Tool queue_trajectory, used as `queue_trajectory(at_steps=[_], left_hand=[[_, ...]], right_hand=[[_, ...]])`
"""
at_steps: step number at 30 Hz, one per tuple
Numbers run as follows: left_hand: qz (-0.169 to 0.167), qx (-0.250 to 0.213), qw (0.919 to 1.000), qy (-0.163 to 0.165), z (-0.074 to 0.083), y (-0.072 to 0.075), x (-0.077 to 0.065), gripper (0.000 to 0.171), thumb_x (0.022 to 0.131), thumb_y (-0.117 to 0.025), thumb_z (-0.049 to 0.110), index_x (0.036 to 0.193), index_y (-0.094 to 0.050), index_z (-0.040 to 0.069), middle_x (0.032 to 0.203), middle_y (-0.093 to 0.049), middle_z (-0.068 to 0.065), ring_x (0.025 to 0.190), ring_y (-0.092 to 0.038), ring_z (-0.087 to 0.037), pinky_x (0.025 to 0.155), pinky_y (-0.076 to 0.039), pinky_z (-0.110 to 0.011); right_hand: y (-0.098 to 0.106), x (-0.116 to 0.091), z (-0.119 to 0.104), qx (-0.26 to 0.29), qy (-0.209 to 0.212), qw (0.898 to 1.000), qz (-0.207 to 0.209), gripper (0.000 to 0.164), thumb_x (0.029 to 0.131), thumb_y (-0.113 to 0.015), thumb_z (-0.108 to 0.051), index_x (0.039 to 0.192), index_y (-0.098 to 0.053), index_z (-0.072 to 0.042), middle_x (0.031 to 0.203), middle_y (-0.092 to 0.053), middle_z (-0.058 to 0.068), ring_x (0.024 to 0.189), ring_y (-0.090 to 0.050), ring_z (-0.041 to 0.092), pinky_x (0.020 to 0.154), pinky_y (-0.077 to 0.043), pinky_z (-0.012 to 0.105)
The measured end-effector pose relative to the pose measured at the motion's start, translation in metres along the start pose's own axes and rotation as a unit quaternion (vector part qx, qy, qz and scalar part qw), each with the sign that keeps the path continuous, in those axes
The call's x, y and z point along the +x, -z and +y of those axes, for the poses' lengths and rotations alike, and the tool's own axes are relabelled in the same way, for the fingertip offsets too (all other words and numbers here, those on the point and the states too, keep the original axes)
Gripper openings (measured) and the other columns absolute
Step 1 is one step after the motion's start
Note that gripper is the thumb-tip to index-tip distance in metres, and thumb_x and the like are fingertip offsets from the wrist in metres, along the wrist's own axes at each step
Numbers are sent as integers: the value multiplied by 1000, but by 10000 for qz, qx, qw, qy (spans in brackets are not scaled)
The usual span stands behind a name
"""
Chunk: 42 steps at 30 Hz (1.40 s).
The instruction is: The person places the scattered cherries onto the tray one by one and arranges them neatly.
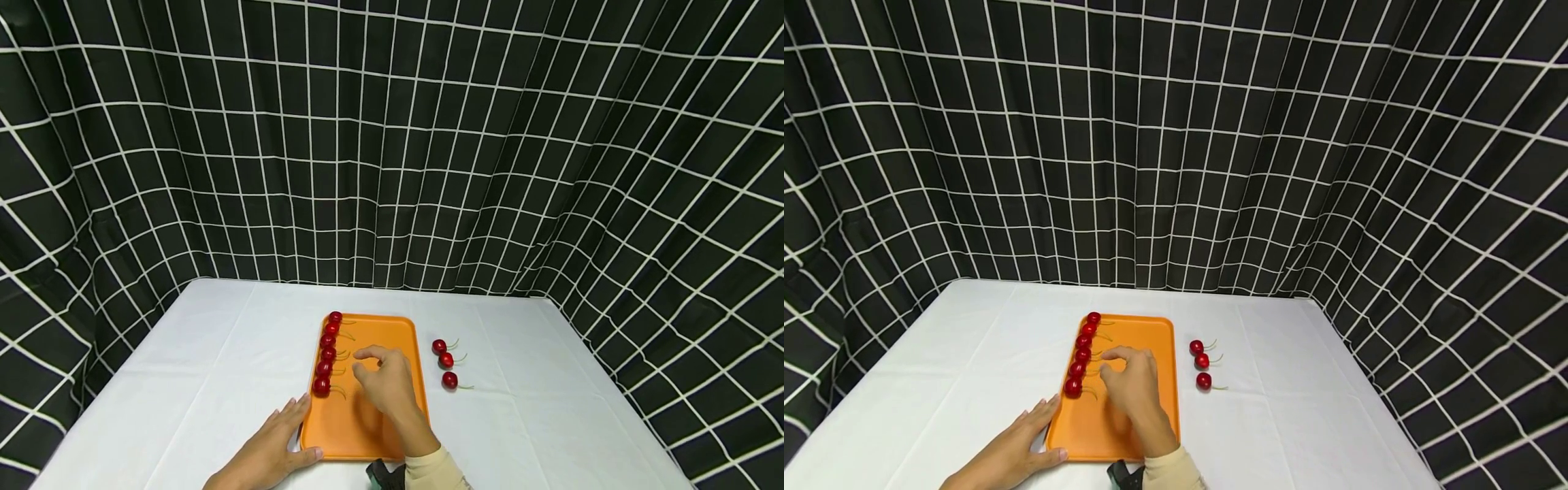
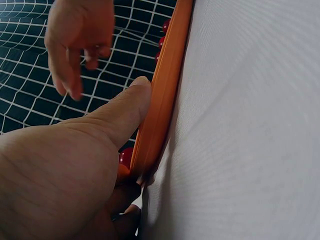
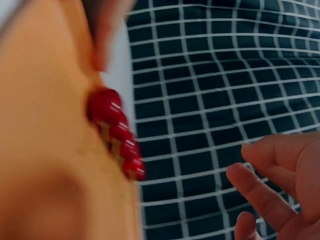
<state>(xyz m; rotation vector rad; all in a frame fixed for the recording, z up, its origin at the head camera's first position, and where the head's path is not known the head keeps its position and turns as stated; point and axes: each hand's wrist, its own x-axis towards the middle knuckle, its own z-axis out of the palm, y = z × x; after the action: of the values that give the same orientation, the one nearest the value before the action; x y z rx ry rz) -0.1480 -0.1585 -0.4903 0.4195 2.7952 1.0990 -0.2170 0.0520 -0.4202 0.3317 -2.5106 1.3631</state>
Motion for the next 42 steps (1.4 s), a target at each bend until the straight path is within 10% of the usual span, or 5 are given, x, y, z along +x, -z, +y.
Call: queue_trajectory(at_steps=[10,21,42], left_hand=[[-66,-140,9999,-48,0,-2,1,98,79,-71,55,145,-35,-7,152,-28,-20,139,-19,-43,110,-10,-61],[-67,-158,9998,-78,0,-2,1,98,78,-72,54,145,-35,-8,152,-28,-21,139,-19,-43,109,-10,-62],[-27,-150,9999,-41,0,0,0,97,78,-73,54,144,-36,-8,151,-29,-22,139,-20,-44,110,-10,-61]], right_hand=[[65,10,8,99,705,9924,1005,16,76,-81,-4,89,-79,-13,75,-60,-3,73,-48,15,61,-39,31],[119,14,48,-91,270,9882,1507,14,78,-78,-5,91,-79,-10,73,-66,3,78,-46,19,60,-34,34],[130,8,147,-386,-1211,9883,839,20,84,-75,-12,104,-76,-8,107,-70,7,96,-53,29,76,-42,35]])
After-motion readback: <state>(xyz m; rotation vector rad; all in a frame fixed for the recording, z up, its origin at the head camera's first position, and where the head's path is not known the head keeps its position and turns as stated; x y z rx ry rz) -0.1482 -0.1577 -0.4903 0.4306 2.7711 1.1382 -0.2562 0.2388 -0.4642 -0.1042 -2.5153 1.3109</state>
